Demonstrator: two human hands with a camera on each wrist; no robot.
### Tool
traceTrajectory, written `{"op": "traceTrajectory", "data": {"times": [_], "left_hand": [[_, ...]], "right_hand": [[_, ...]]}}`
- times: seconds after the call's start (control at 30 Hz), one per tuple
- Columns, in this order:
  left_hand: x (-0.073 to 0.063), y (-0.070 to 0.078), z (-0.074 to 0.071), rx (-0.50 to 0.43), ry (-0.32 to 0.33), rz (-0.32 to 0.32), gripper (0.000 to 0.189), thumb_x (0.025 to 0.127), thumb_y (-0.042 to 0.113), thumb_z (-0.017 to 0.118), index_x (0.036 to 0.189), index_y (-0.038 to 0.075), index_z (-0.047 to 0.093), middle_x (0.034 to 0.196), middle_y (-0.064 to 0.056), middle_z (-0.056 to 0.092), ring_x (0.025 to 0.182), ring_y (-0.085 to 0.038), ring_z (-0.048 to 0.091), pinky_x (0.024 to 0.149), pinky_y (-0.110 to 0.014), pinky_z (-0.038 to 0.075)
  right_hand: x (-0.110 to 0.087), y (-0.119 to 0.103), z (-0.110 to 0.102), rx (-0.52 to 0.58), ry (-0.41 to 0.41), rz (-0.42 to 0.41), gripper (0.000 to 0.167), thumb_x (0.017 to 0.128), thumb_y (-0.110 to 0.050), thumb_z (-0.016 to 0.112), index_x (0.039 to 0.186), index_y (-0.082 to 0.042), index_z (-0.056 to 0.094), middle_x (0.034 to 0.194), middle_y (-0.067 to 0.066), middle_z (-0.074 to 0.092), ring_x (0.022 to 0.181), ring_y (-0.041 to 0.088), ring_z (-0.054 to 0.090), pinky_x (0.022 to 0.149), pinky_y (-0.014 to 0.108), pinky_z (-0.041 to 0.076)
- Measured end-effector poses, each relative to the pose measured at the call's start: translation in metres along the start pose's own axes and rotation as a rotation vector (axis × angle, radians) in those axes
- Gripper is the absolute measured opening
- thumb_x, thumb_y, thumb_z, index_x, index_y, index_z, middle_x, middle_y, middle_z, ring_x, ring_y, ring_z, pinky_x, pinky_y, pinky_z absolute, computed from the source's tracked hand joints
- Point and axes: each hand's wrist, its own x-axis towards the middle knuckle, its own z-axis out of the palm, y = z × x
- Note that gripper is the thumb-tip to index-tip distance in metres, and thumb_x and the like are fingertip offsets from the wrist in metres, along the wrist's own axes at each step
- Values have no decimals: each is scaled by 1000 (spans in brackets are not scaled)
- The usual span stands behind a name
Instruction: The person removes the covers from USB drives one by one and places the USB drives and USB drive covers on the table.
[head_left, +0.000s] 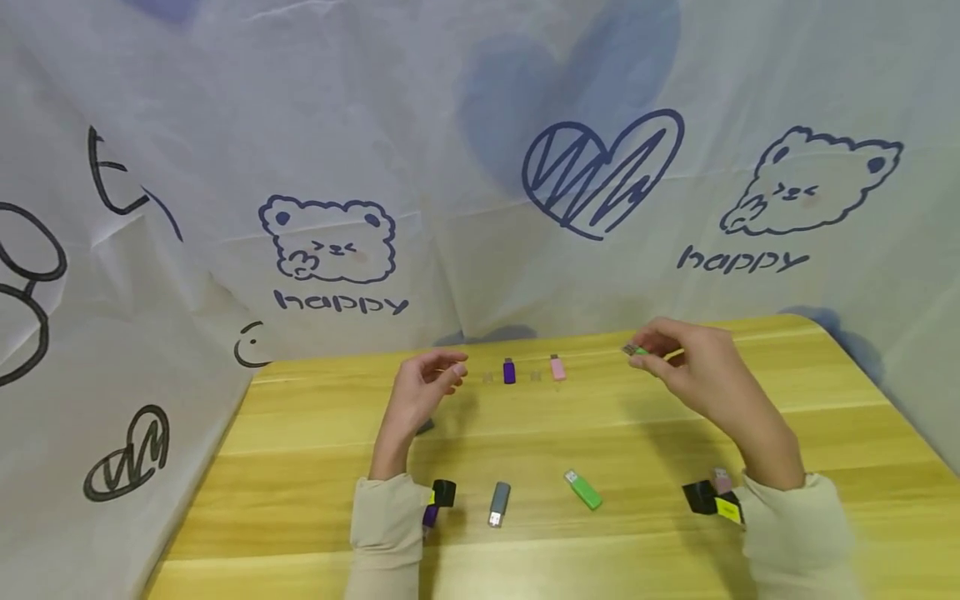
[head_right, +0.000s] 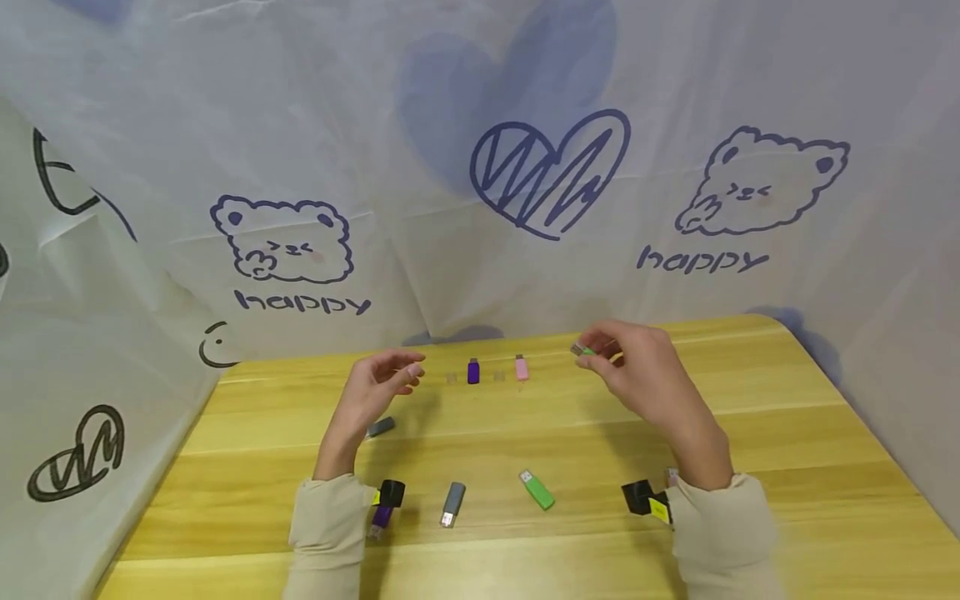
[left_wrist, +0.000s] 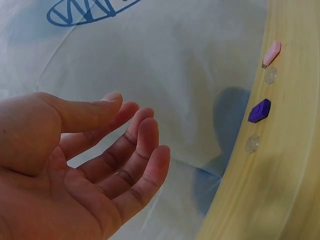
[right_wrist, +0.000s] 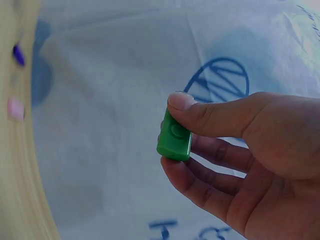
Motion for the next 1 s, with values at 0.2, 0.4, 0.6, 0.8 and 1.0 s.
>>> {"op": "traceTrajectory", "data": {"times": [0.2, 0.4, 0.6, 0.8, 1.0], "left_hand": [[5, -4, 2, -28, -39, 40, 25, 102, 8, 65, 121, -6, 69, 112, -22, 71, 93, -37, 67, 86, -48, 60], [5, 3, 6, -52, -62, 44, 23, 101, 8, 66, 120, -4, 70, 114, -20, 71, 97, -41, 68, 84, -42, 61], [5, 7, 14, -61, -90, 62, 21, 101, 7, 65, 119, -2, 71, 109, -18, 72, 94, -36, 68, 82, -37, 61], [3, 10, 21, -90, -88, 86, 19, 101, 7, 66, 116, -2, 72, 107, -16, 73, 91, -29, 69, 81, -34, 61], [4, 17, 31, -140, -100, 131, 18, 100, 7, 68, 113, -3, 73, 109, -18, 73, 95, -35, 70, 83, -34, 60]], "right_hand": [[18, -23, 26, 128, 9, 19, 14, 92, -6, 77, 106, -5, 75, 97, 9, 77, 85, 24, 72, 76, 43, 62], [23, -31, 48, 220, 34, 13, 15, 94, -1, 74, 109, -4, 75, 104, 12, 76, 95, 29, 72, 82, 47, 61], [24, -34, 67, 297, 13, 31, 16, 95, 1, 71, 110, -2, 74, 107, 13, 75, 97, 29, 72, 84, 45, 61], [24, -35, 82, 373, -15, 40, 16, 94, 4, 70, 110, 0, 71, 106, 13, 73, 95, 28, 71, 80, 36, 62], [25, -37, 90, 392, -5, 35, 14, 93, 1, 73, 107, -2, 74, 100, 10, 74, 89, 24, 72, 78, 34, 62]]}}
